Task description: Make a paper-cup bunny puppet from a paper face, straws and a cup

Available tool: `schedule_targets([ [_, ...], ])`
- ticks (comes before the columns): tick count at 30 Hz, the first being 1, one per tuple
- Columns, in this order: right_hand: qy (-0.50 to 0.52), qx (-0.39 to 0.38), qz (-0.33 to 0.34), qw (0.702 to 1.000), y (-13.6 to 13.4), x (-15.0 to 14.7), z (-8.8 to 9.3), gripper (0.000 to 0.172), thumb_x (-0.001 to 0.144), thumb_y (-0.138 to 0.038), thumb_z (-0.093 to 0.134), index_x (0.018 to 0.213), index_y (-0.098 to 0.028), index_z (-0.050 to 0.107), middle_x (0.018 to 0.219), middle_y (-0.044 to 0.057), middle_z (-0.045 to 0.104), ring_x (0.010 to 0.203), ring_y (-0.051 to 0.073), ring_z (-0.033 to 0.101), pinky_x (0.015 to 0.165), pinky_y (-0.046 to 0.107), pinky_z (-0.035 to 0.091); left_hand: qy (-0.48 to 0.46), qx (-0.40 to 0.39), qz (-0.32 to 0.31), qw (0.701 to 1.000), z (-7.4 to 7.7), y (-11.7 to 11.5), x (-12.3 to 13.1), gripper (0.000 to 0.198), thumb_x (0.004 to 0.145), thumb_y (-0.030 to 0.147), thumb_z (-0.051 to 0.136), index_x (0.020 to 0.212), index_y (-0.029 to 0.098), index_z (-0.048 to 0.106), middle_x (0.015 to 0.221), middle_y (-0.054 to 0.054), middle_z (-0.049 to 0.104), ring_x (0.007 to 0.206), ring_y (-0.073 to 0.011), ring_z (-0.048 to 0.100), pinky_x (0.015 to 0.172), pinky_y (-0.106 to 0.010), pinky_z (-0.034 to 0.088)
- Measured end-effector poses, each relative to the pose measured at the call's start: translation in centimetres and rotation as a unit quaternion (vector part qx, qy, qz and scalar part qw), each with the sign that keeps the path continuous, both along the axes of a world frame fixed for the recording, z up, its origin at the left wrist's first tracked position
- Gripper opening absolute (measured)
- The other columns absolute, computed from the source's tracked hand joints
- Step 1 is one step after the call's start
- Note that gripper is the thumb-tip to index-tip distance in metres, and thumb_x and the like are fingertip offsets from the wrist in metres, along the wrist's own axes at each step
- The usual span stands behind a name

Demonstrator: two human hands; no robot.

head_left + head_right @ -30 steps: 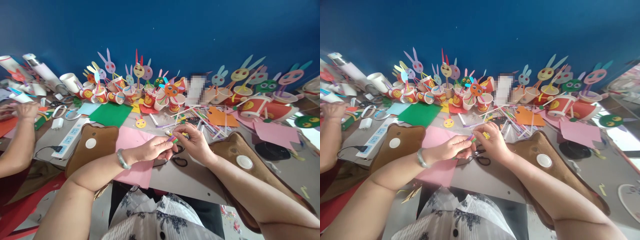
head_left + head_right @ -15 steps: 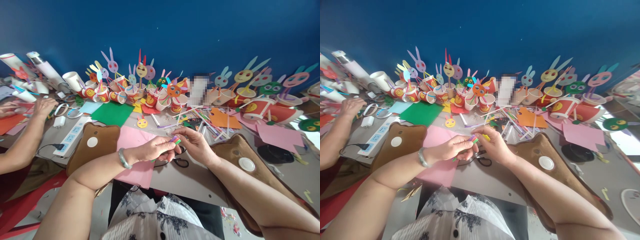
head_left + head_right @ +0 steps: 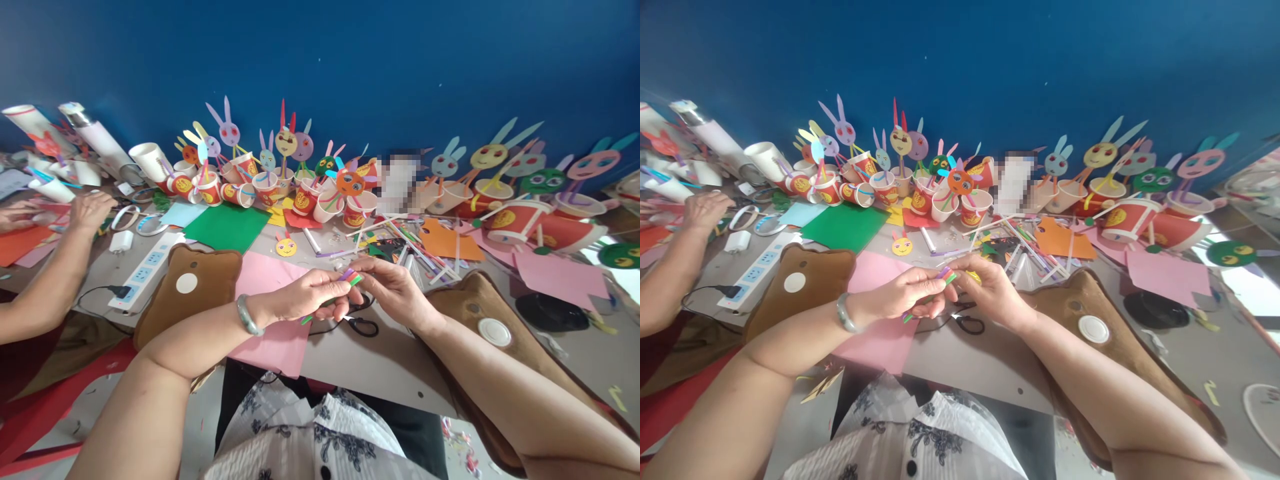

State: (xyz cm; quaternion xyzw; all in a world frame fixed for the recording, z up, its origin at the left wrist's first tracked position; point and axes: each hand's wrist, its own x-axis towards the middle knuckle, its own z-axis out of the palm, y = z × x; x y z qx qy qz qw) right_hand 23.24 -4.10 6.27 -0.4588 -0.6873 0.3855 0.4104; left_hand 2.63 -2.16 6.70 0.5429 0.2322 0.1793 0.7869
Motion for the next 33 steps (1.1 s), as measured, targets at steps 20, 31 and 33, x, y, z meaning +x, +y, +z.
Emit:
schedule_targets([
  [20, 0.03, -0.058, 0.04, 0.997, 0.04, 0.14, 0.78, 0.038, 0.087, -0.059, 0.066, 0.094, -0.023, 0.077, 0.069, 0.003, 0.069, 0.074, 0.02, 0.066, 0.074, 0.034, 0.056, -0.009, 0.017, 0.006, 1.0, 0.31, 0.11, 0.04, 0.042, 0.091, 0.053, 0.057, 0.094, 0.011, 0.063, 0.061, 0.0, 0.059, 0.043, -0.0051, 0.038, 0.041, -0.02, 0.028],
  [31, 0.07, -0.095, 0.057, 0.991, 0.21, 0.33, 0.5, 0.033, 0.087, -0.055, 0.068, 0.096, -0.025, 0.078, 0.069, 0.002, 0.069, 0.072, 0.02, 0.066, 0.072, 0.033, 0.057, 0.004, 0.042, 0.012, 0.999, 0.64, -0.13, -0.01, 0.043, 0.094, 0.054, 0.053, 0.096, 0.012, 0.061, 0.063, 0.0, 0.059, 0.045, -0.0052, 0.039, 0.042, -0.02, 0.029],
  [33, 0.072, -0.097, 0.054, 0.991, 0.3, 0.46, 0.32, 0.033, 0.086, -0.055, 0.069, 0.096, -0.025, 0.078, 0.071, 0.002, 0.07, 0.074, 0.02, 0.066, 0.074, 0.033, 0.057, 0.005, 0.043, 0.01, 0.999, 0.65, -0.13, -0.01, 0.043, 0.095, 0.053, 0.052, 0.097, 0.012, 0.062, 0.064, 0.0, 0.059, 0.045, -0.0051, 0.038, 0.042, -0.02, 0.029],
])
